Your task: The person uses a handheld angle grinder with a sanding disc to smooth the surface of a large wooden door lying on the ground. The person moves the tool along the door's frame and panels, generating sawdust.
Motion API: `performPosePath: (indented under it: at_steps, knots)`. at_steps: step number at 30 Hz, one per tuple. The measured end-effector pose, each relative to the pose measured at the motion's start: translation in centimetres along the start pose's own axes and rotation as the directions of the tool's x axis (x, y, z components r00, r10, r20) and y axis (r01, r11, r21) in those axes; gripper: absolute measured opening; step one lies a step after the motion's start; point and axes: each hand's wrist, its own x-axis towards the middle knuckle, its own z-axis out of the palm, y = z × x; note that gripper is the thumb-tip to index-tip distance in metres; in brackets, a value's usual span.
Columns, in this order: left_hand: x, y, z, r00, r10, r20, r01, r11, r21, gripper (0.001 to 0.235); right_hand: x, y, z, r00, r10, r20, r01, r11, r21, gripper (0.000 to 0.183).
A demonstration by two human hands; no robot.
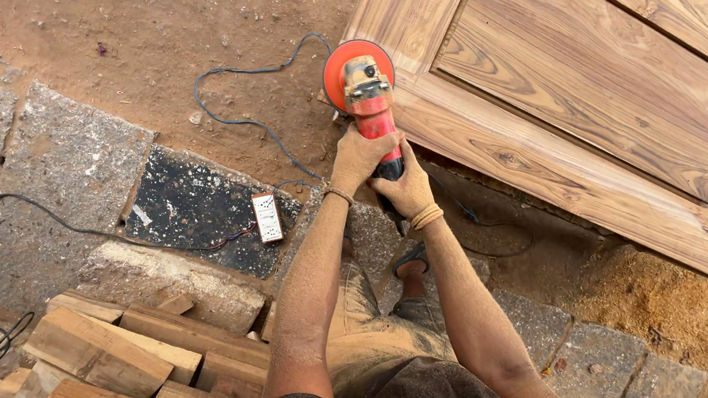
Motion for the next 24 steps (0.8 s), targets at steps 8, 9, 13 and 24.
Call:
performPosePath:
  at_steps: [8, 9, 13, 24]
  knots:
    - [-2.8, 1.2, 3.6, 0.991, -0.080, 0.109, 0.080, 0.997, 0.011, 0.088, -3.3, 0.8, -3.5, 0.979, 0.200, 0.046, -0.201, 0.980, 0.016, 0.114]
    - [-3.4, 1.1, 4.1, 0.987, -0.089, 0.136, 0.086, 0.996, 0.025, 0.091, -3.9, 1.2, -3.8, 0.986, 0.165, 0.029, -0.165, 0.986, 0.005, 0.114]
    - [-3.5, 1.0, 3.4, 0.989, -0.089, 0.121, 0.085, 0.995, 0.043, 0.095, -3.3, 2.1, -2.4, 0.998, 0.057, 0.005, -0.057, 0.998, -0.001, 0.117]
    - [0.1, 1.7, 2.2, 0.996, -0.046, 0.071, 0.047, 0.999, -0.015, 0.092, -0.1, 0.3, -2.2, 0.997, 0.079, 0.005, -0.079, 0.997, 0.025, 0.116]
